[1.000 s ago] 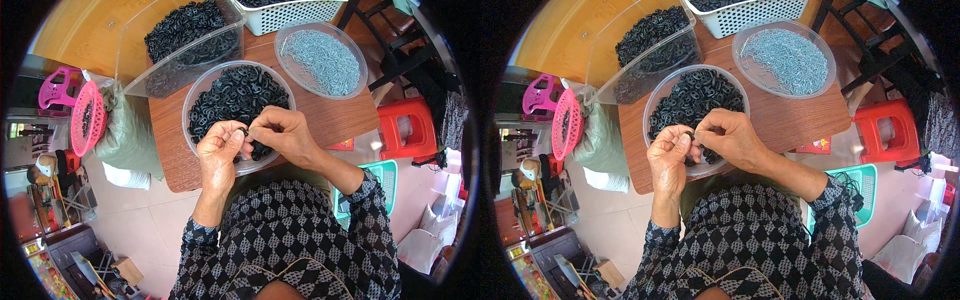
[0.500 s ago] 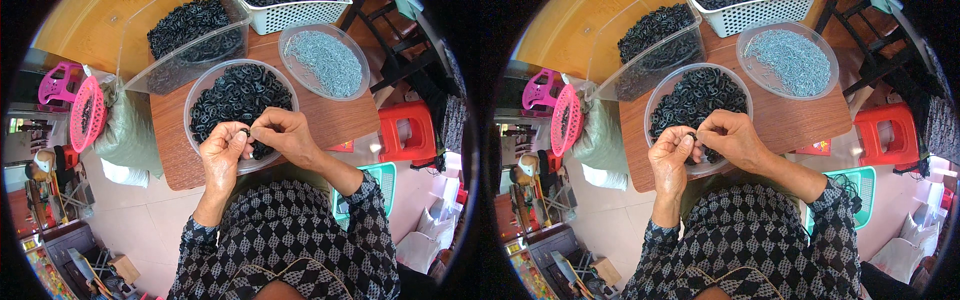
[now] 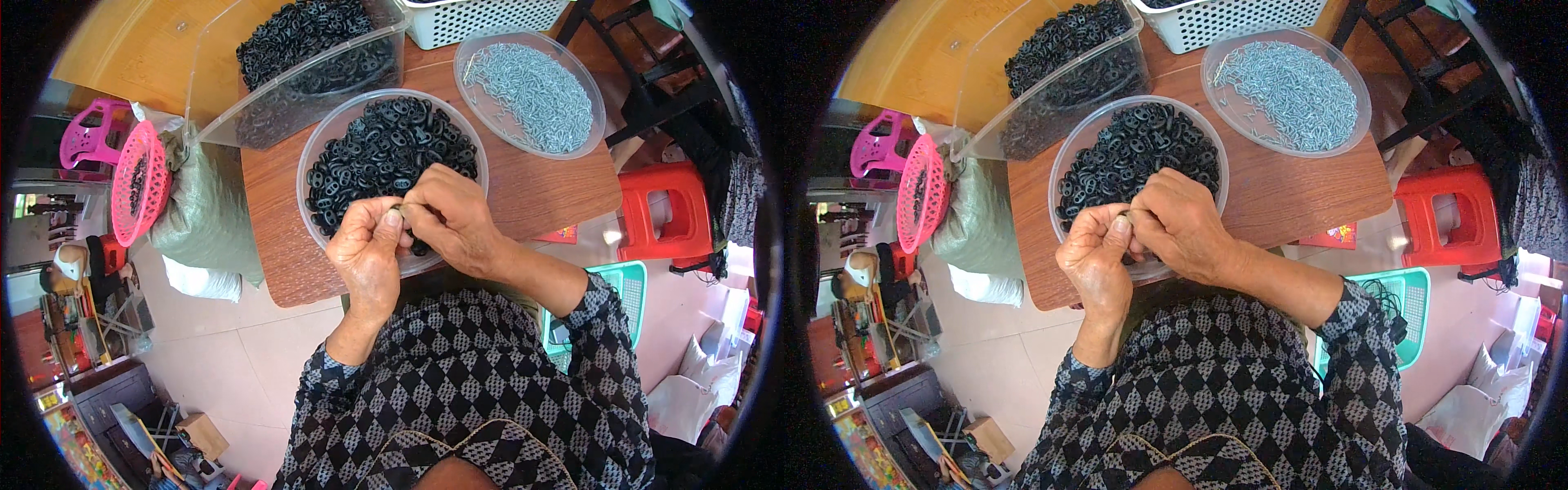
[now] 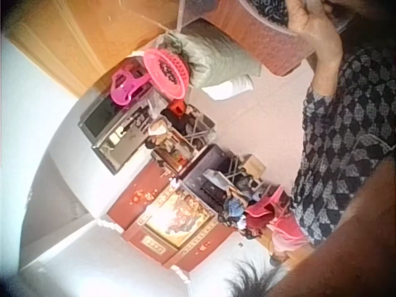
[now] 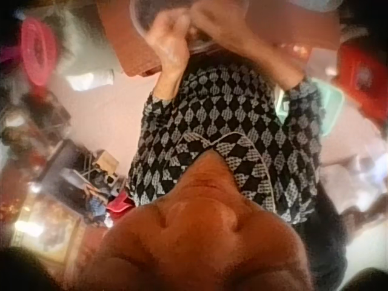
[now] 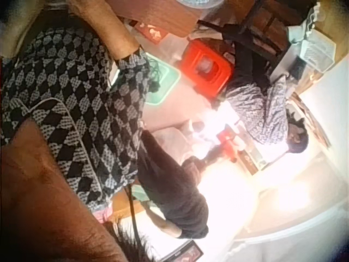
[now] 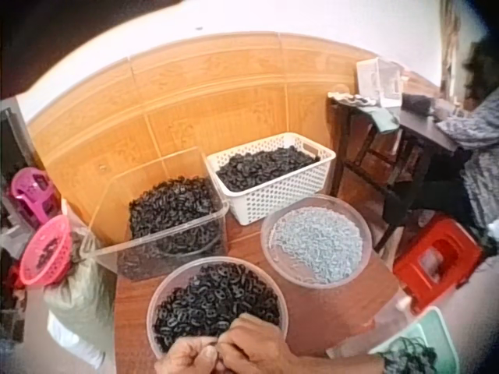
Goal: The person repeatedly picks a black plastic hair clip from a bowl and a metal spring from a tray, then inserts the spring into the clip by hand. The assembled clips are placed back into the same bowl. The process is continuous and repetitive throughout the clip.
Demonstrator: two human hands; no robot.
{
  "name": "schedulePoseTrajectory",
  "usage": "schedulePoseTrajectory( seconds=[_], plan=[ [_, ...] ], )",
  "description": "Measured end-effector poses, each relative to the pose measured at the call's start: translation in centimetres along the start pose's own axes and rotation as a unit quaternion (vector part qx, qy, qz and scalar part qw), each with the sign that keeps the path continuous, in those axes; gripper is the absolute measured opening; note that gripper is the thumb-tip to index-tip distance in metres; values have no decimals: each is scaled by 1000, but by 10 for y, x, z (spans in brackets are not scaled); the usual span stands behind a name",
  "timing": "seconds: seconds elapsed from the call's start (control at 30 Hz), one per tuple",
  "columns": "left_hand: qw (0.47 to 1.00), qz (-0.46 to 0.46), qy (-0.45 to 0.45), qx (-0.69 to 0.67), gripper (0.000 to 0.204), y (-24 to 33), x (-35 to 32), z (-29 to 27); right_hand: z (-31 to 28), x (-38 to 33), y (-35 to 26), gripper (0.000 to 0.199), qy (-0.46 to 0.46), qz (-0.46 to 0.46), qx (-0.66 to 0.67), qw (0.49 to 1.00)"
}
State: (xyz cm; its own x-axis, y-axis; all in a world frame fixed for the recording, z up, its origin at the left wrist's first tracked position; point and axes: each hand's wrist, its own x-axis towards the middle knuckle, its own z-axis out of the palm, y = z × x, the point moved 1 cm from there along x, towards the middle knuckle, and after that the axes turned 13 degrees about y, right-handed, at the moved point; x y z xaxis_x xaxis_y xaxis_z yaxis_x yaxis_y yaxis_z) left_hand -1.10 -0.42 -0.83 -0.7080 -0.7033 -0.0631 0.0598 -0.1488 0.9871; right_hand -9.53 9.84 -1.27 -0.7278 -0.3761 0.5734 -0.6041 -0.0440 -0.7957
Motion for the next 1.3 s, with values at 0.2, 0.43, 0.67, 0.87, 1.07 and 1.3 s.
schedulePoseTrajectory(
  seconds=[0.2,0.43,0.67,0.87,1.07,1.3],
  plan=[
    [1000,10,19,1,7,8,12,-2,9,15,5,14,-13,-95,-36,995],
    [999,-9,25,-36,11,3,21,-17,-5,28,6,7,-79,-125,-61,987],
    [999,-2,40,-19,13,5,18,-27,4,12,7,7,-220,-210,-226,925],
    [999,-10,37,-31,13,2,18,-27,20,9,10,9,-317,-287,-279,860],
    [998,-31,37,-49,13,1,20,-27,25,15,10,11,-334,-277,-261,862],
    [996,-44,50,-59,13,5,20,-26,17,18,14,8,-240,-194,-187,932]
  ],
)
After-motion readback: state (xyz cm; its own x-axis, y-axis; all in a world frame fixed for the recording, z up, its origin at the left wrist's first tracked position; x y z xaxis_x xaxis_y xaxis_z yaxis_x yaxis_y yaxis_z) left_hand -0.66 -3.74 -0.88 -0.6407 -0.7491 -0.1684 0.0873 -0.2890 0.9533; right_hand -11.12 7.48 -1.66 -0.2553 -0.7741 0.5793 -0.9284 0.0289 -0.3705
